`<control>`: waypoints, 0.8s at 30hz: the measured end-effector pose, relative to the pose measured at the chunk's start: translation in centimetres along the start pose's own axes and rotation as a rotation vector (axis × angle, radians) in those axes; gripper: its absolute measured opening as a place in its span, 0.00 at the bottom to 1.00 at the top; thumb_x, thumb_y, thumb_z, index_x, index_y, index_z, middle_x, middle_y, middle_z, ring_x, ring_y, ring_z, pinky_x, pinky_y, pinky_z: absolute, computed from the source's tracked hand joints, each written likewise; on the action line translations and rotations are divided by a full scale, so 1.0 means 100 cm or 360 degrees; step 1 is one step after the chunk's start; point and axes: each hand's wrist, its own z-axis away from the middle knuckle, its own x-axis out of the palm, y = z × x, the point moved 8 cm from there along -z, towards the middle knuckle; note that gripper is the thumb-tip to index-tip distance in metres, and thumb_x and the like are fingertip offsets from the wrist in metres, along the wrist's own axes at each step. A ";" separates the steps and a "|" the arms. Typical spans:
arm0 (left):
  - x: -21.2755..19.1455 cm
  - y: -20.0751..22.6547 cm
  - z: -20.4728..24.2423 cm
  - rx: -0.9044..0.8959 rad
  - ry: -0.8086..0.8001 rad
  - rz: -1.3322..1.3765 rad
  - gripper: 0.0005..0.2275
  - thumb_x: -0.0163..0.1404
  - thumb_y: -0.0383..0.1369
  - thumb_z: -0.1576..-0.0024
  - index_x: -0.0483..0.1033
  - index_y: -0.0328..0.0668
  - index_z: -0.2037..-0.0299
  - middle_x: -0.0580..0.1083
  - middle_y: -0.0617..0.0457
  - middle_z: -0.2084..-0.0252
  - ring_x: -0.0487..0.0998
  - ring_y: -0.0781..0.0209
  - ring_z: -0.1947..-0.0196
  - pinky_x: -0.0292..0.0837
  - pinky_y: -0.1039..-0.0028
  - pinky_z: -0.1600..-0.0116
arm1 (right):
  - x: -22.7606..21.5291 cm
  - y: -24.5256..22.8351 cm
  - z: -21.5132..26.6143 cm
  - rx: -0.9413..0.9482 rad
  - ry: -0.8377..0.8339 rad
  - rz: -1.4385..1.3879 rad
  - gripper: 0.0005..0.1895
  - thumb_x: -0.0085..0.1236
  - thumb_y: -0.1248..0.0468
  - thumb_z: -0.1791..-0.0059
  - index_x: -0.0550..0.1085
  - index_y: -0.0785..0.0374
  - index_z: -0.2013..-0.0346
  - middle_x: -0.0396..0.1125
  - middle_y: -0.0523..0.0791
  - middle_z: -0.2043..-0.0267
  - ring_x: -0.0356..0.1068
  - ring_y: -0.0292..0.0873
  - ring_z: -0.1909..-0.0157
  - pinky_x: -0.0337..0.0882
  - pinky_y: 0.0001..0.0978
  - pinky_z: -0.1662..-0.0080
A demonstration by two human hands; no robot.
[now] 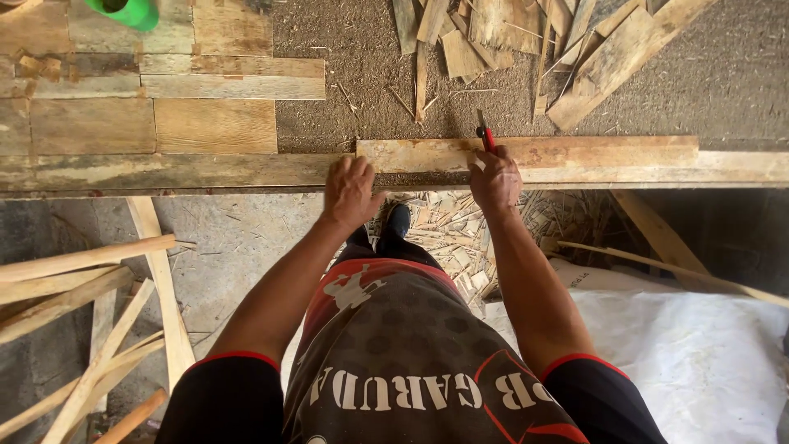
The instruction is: The recorder uses a utility knife to cut thin wood scraps and fits them onto a larger wooden panel to create a mosaic or textured surface.
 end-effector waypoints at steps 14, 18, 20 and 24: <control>0.030 0.152 -0.046 0.0712 -0.0316 -0.0400 0.36 0.49 0.29 0.45 0.45 0.27 0.26 0.37 0.31 0.23 0.35 0.37 0.22 0.34 0.54 0.22 | -0.016 -0.022 0.009 0.0360 -0.0074 0.0065 0.16 0.62 0.61 0.49 0.79 0.47 0.46 0.68 0.43 0.43 0.69 0.42 0.58 0.74 0.34 0.62; 0.070 0.148 -0.066 0.0688 -0.0169 -0.0438 0.36 0.49 0.34 0.43 0.44 0.34 0.26 0.37 0.33 0.23 0.37 0.37 0.23 0.39 0.50 0.23 | -0.016 -0.023 0.009 0.0364 -0.0071 0.0045 0.16 0.62 0.62 0.49 0.79 0.49 0.46 0.68 0.43 0.43 0.69 0.41 0.59 0.75 0.35 0.61; 0.051 0.151 -0.064 0.0690 -0.0320 -0.0439 0.39 0.53 0.36 0.46 0.46 0.32 0.26 0.39 0.36 0.24 0.39 0.38 0.24 0.41 0.51 0.24 | -0.012 -0.023 0.009 0.0327 -0.0027 0.0032 0.17 0.63 0.63 0.50 0.79 0.50 0.46 0.68 0.44 0.44 0.69 0.43 0.58 0.75 0.35 0.61; 0.035 0.157 -0.065 0.0667 -0.0451 -0.0397 0.30 0.58 0.40 0.46 0.69 0.29 0.36 0.52 0.41 0.27 0.54 0.43 0.28 0.53 0.55 0.24 | -0.030 -0.030 0.012 0.0224 0.0044 -0.0001 0.17 0.64 0.65 0.52 0.80 0.51 0.48 0.69 0.45 0.46 0.70 0.45 0.55 0.75 0.38 0.58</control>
